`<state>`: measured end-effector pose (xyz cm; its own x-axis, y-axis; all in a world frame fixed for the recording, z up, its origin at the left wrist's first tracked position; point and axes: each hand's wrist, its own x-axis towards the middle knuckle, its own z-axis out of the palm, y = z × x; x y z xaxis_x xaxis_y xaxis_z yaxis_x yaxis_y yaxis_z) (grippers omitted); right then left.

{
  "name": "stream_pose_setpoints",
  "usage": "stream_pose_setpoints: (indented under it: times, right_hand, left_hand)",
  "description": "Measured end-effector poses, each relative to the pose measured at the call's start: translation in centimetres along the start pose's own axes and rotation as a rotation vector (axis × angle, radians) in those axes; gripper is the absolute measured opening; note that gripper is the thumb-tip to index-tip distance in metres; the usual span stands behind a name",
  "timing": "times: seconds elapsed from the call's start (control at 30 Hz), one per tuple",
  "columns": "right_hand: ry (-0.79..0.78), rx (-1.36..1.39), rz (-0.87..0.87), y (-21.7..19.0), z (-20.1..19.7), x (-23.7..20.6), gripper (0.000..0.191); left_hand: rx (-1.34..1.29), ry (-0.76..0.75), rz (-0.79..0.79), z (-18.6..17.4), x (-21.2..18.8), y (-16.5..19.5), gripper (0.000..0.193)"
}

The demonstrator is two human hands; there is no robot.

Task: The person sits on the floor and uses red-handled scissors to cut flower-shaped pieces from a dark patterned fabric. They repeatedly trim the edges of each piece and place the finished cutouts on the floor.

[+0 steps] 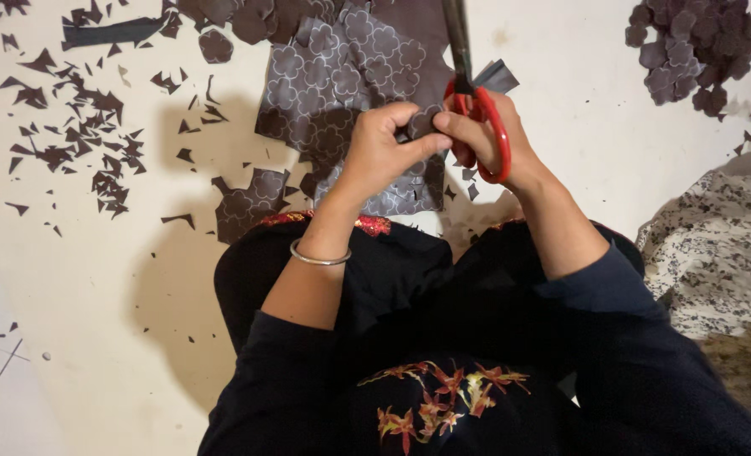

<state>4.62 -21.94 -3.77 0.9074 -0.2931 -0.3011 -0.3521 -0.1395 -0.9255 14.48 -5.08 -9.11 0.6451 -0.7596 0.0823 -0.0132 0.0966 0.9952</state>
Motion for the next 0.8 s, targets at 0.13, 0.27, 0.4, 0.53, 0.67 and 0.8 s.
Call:
stream_pose_setpoints:
  times: [0.13, 0.27, 0.4, 0.53, 0.67, 0.8]
  right_hand:
    - [0.103, 0.009, 0.064, -0.4, 0.5, 0.1, 0.021]
    - [0.142, 0.115, 0.022, -1.0, 0.0, 0.1, 0.019]
    - [0.133, 0.286, -0.005, -1.3, -0.2, -0.1, 0.018]
    - [0.14, 0.378, 0.006, -1.3, -0.1, 0.0, 0.017]
    - [0.122, 0.413, -0.039, -1.3, 0.0, 0.1, 0.017]
    - [0.129, 0.361, -0.033, -1.0, 0.2, 0.4, 0.02]
  left_hand:
    - [-0.09, -0.029, -0.067, 0.2, -0.4, -0.4, 0.018]
    - [-0.394, -0.079, -0.073, -0.3, -0.2, -0.7, 0.019]
    - [-0.452, -0.066, -0.036, -0.3, 0.0, -0.7, 0.025]
    - [-0.437, -0.042, 0.004, -0.4, -0.2, -0.3, 0.03]
    - [-0.481, -0.001, 0.036, -0.4, -0.3, 0.0, 0.031]
    - [-0.481, -0.021, -0.011, 0.0, -0.1, -0.1, 0.016]
